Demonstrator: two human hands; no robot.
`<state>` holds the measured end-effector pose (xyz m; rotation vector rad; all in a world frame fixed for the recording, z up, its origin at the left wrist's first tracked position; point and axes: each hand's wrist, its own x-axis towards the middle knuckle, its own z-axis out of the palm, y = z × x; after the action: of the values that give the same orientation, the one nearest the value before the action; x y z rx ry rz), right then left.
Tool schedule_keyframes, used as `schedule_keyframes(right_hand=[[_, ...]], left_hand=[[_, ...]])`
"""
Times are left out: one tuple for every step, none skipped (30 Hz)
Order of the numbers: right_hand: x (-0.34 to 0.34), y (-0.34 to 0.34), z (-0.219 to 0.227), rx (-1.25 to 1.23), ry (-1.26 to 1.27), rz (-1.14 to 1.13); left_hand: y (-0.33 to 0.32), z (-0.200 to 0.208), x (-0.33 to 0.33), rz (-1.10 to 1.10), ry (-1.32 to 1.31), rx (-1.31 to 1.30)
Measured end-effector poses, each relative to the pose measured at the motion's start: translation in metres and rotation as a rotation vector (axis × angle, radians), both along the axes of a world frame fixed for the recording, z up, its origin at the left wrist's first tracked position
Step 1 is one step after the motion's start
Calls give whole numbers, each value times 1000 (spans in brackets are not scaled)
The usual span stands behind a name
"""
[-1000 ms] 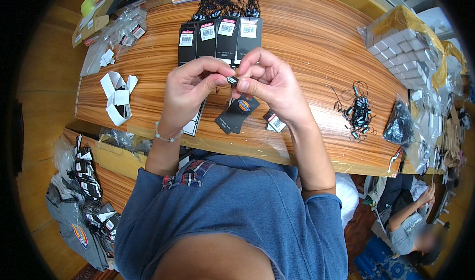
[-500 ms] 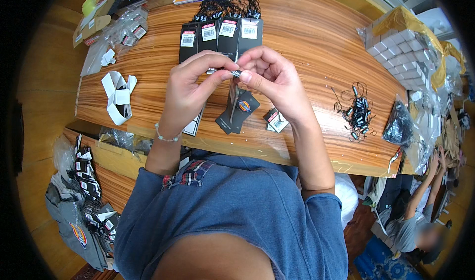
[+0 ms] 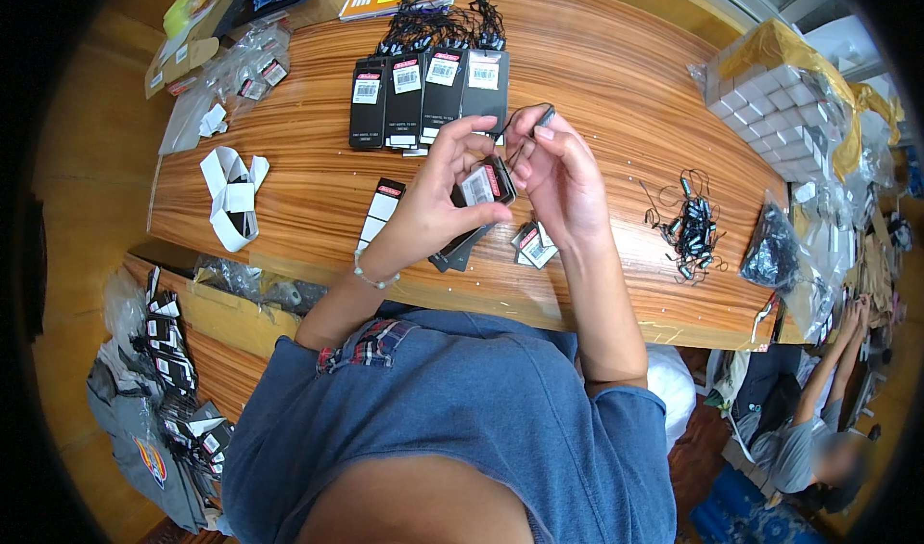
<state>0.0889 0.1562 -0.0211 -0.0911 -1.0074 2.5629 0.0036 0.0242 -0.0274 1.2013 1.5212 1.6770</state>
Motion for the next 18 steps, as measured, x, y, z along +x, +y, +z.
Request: schedule_keyframes(right_hand=[[0,-1,3,-48,16,-13],[1,1,2,-48,5,7],[4,4,1,-49,-6,26],[6,9,0,-50,-15,44],[8,14,0,40,-26,30],[9,20,2,72,-20,0],[10,24,6,101,-13,-30],[11,30,9,130,-7,-59],[12,36,12,121,3,-97],[13,43,16,142,46,-113],[13,49,21,146,59,-142],[14,55,26,150,72,-170],[16,63,29,149,111,-150],[18,70,33,149,142,-138],[20,74,37,156,158,-161],[21,79,40,163,174,-184],[24,83,43,155,195,-184],[26,89,44,147,216,-177]], left_hand=[[3,0,0,29,50,4],[3,-1,-1,17,36,-39],[4,-3,-3,5,22,-82],[4,-5,-4,-8,9,-126],[4,-7,-4,-16,-1,-135],[5,-9,-4,-18,-1,-117],[6,-11,-3,-20,0,-102],[6,-13,-3,-21,0,-86],[7,-15,-2,-50,-97,-71],[9,-17,0,-80,-194,-55],[11,-18,1,-109,-291,-39],[12,-17,1,-123,-231,-44],[15,-16,0,-138,-170,-50],[17,-15,-1,-152,-110,-55],[18,-15,-1,-181,-125,-82],[19,-16,-2,-209,-139,-110],[20,-18,-1,-238,-153,-138],[21,-18,0,-263,-193,-143]])
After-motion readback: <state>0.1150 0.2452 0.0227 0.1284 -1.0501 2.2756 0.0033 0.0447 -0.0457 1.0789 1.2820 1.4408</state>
